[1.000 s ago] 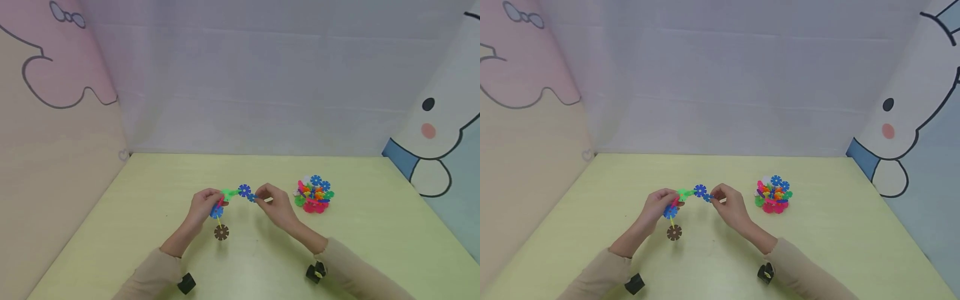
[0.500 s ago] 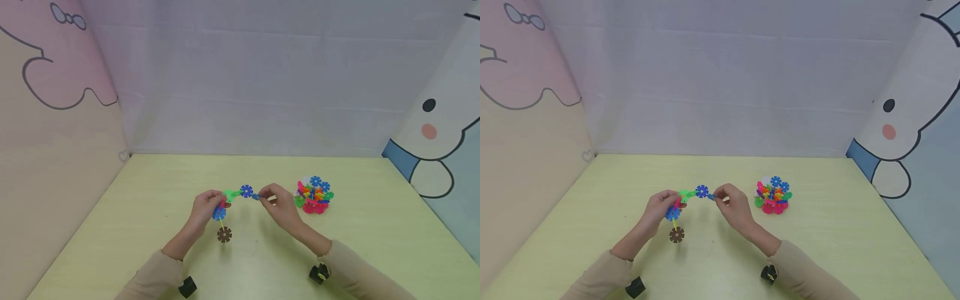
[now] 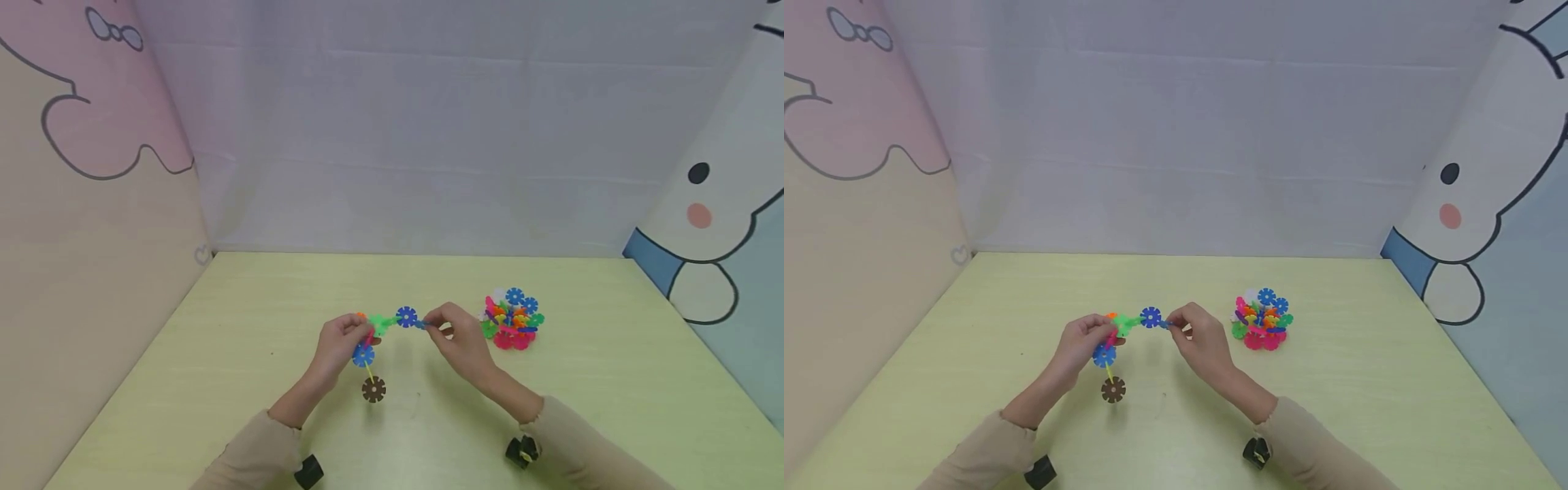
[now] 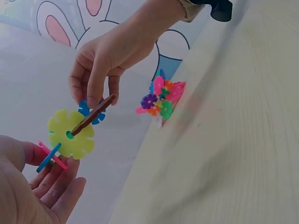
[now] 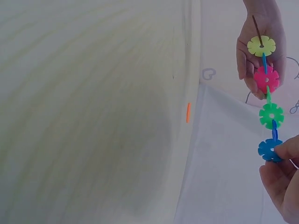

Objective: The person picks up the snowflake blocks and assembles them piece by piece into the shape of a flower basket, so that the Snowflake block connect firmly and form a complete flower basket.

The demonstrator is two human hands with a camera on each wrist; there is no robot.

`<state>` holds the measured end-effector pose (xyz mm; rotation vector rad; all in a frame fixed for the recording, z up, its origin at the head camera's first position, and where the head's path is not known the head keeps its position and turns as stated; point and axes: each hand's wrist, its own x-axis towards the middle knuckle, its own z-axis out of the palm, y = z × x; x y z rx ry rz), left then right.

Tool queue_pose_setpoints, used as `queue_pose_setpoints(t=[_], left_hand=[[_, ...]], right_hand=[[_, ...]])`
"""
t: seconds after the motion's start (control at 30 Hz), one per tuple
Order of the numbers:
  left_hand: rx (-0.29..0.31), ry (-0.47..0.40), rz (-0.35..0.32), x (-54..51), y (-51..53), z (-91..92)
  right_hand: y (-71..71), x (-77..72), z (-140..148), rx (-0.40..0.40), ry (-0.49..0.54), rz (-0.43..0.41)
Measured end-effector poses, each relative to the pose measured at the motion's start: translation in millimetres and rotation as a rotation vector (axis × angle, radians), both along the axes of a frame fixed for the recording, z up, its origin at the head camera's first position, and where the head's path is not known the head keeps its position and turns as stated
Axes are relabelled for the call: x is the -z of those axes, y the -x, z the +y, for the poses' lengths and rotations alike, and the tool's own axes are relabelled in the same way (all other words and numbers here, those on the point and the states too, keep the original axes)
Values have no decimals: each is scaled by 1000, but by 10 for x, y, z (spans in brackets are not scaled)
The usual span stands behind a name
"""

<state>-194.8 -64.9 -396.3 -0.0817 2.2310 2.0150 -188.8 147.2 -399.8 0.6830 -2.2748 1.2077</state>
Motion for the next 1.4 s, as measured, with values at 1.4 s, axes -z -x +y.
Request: queue_pose_setpoints(t=[1.4], left_hand=[[211,-45,21,-70,-11,136]], right_hand=[[-223,-213,-163,-22,209,-84]])
